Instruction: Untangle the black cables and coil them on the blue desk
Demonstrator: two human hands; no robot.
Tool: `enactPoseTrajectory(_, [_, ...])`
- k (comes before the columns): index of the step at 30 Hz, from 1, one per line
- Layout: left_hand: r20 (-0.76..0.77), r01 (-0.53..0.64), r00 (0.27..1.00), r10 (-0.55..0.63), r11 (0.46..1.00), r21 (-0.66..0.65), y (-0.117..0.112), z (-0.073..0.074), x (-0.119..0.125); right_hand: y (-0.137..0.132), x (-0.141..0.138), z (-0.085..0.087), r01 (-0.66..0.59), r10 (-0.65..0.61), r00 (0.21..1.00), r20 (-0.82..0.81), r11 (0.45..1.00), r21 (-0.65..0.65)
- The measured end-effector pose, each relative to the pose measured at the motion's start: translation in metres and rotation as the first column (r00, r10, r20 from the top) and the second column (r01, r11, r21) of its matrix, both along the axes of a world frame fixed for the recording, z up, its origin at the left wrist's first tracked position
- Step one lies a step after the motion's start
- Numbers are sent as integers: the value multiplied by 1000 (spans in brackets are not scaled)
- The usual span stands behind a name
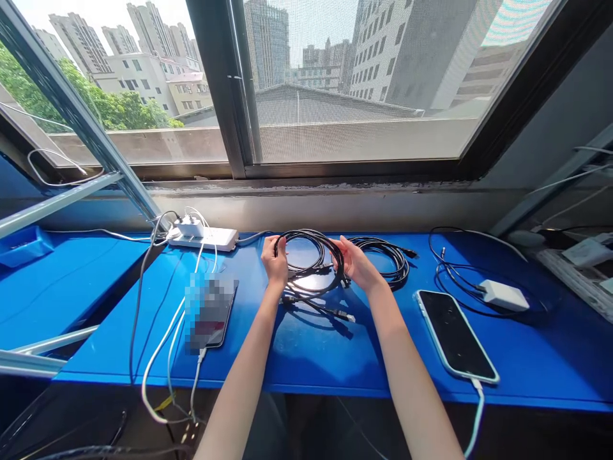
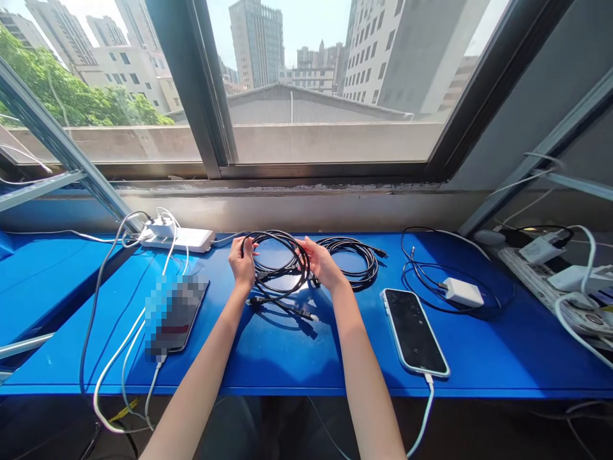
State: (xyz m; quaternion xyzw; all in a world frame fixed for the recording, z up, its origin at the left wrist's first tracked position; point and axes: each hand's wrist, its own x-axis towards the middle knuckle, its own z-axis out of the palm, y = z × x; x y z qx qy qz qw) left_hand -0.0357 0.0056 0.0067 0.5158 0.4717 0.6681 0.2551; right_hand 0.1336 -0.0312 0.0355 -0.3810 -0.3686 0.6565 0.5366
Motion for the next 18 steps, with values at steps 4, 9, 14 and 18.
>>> enactPoseTrajectory(4, [124,-44,991,47,999,-28,4,0,0,-3,-1,4,-90,90,995,40,996,-1])
enactPoseTrajectory(9, [230,-8,973,27,996,-85,8,1,0,-4,0,3,-173,172,982,79,985,8])
enactPoseTrajectory(14, [294,87,955,-42,986,-140,9,2,3,-4,1,4,-193,190,980,60,980,50])
enactPoseTrajectory(18, [324,96,945,-45,985,-142,9,6,-3,-4,2,4,-153,154,988,-3,984,92])
